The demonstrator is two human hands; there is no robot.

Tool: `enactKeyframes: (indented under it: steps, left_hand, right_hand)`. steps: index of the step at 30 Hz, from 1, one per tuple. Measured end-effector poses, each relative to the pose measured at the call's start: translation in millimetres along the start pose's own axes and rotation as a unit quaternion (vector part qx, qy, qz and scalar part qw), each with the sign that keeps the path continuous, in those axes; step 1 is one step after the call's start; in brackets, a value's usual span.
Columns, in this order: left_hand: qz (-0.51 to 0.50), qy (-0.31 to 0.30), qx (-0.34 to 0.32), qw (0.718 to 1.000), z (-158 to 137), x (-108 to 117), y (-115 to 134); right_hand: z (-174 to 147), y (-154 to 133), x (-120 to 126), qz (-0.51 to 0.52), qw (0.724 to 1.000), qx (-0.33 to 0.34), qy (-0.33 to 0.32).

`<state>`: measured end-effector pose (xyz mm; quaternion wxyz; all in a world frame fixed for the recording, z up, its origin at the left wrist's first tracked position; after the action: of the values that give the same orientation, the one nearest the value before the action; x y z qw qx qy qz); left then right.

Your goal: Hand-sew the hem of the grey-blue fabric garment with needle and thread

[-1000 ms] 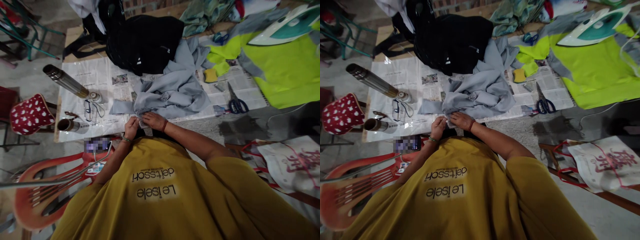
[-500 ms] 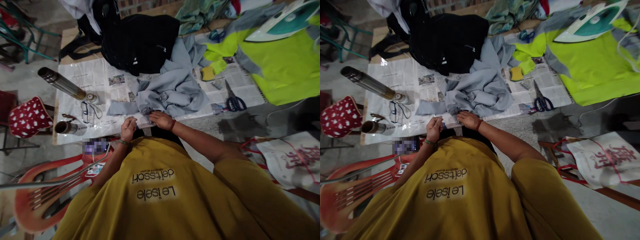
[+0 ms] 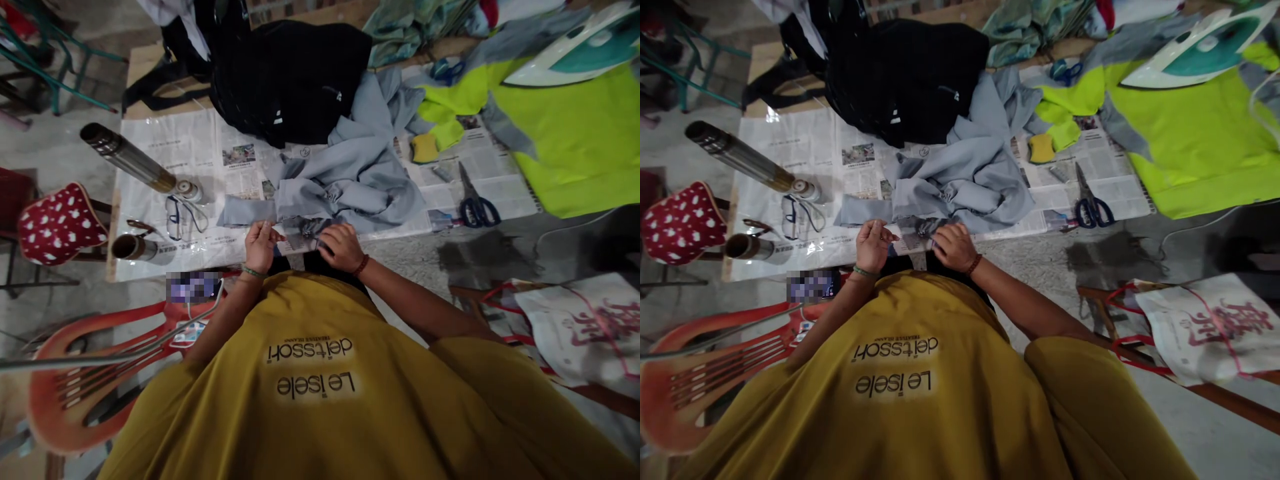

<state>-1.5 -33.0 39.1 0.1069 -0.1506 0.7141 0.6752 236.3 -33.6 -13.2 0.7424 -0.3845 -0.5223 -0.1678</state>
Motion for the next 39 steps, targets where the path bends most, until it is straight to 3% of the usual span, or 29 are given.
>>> enactKeyframes:
  steps: [5,11,16,19,24,27,33,39]
  left_hand:
    - [-0.020,0.030,0.019,0.999,6,7,-10]
    - [0.035,0.019,0.017,0.999,9,11,-24]
    - [0.052,0.011,0.015,0.998,6,13,-28]
    - [0.057,0.005,0.020,0.998,6,14,-28]
    - [0.049,0.003,0.019,0.999,6,12,-27]
    - [0.029,0.017,0.028,0.999,8,11,-24]
    - [-0.054,0.034,0.037,0.997,13,12,-12]
    - [-0.026,0.032,0.042,0.998,12,12,-16]
  right_hand:
    - [-30,41,17,-0.081,0.992,-0.092,-0.013]
    - [-27,65,27,-0.135,0.989,-0.051,-0.044]
    - [-34,85,45,-0.165,0.982,-0.066,-0.058]
    - [-33,73,44,-0.145,0.986,-0.063,-0.046]
    - [-7,21,16,-0.086,0.996,-0.002,-0.039]
    - [15,2,2,-0.064,0.996,-0.034,-0.048]
    - [35,-1,-6,-0.088,0.994,-0.054,-0.043]
    - [24,19,-2,-0.070,0.995,-0.020,-0.067]
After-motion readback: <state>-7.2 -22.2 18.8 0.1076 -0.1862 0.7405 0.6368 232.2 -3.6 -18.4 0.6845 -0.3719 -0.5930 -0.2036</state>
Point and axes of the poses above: each hand's wrist, its own z-axis towards the middle knuckle, its own x-axis out of the back of the hand, y = z × x, the point moved 1 cm from there along z, towards the middle knuckle, and after that the axes turned 14 degrees about -y, right-handed, at the moved point
